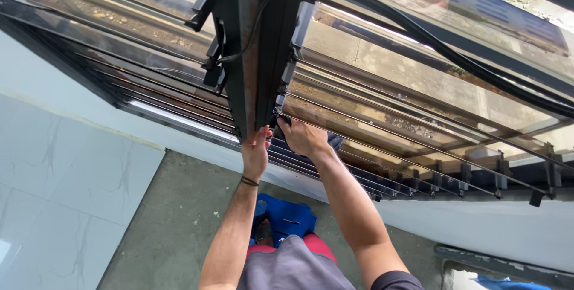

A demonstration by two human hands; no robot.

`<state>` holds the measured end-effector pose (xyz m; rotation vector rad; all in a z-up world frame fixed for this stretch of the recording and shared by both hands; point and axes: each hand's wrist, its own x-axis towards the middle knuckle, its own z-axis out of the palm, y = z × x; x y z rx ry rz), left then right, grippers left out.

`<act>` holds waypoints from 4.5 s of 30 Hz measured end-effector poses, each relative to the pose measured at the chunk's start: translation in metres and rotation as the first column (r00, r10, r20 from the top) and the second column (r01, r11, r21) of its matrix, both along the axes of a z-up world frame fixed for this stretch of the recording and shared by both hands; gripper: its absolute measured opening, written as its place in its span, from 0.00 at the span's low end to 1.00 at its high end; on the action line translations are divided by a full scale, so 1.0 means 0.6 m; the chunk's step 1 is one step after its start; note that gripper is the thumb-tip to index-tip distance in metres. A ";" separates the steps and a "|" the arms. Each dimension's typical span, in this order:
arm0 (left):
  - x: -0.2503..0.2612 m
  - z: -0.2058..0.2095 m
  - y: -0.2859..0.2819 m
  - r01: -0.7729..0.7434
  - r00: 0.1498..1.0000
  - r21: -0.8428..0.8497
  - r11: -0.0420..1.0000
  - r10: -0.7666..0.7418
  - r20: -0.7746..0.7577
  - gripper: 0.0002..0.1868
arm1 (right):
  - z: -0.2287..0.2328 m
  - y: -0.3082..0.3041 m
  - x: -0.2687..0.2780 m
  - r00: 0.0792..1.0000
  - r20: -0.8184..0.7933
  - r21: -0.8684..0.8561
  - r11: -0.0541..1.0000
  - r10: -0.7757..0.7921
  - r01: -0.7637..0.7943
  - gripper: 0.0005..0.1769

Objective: The person wipes the individual glass panes of a louvered window using a cloth.

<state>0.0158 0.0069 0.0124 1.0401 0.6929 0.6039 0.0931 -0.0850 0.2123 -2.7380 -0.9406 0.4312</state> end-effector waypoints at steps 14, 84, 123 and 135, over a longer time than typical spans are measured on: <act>0.022 0.042 0.003 -0.096 0.993 0.561 0.822 0.121 -0.007 0.16 | -0.021 -0.040 -0.007 0.990 0.140 0.157 0.987 0.002 -0.025 0.21; 0.033 0.016 0.017 -0.075 0.984 0.400 0.913 0.003 0.178 0.11 | -0.035 -0.047 -0.036 0.851 0.443 0.040 0.942 0.282 -0.333 0.34; 0.017 0.044 0.030 -0.091 0.995 0.407 0.909 0.063 0.081 0.14 | -0.115 -0.412 0.020 0.751 0.612 0.413 0.910 -0.249 -0.035 0.18; 0.013 0.034 0.053 0.040 0.998 0.263 0.964 -0.027 -0.053 0.18 | -0.095 -0.229 -0.021 0.851 0.524 0.275 0.950 -0.020 -0.147 0.32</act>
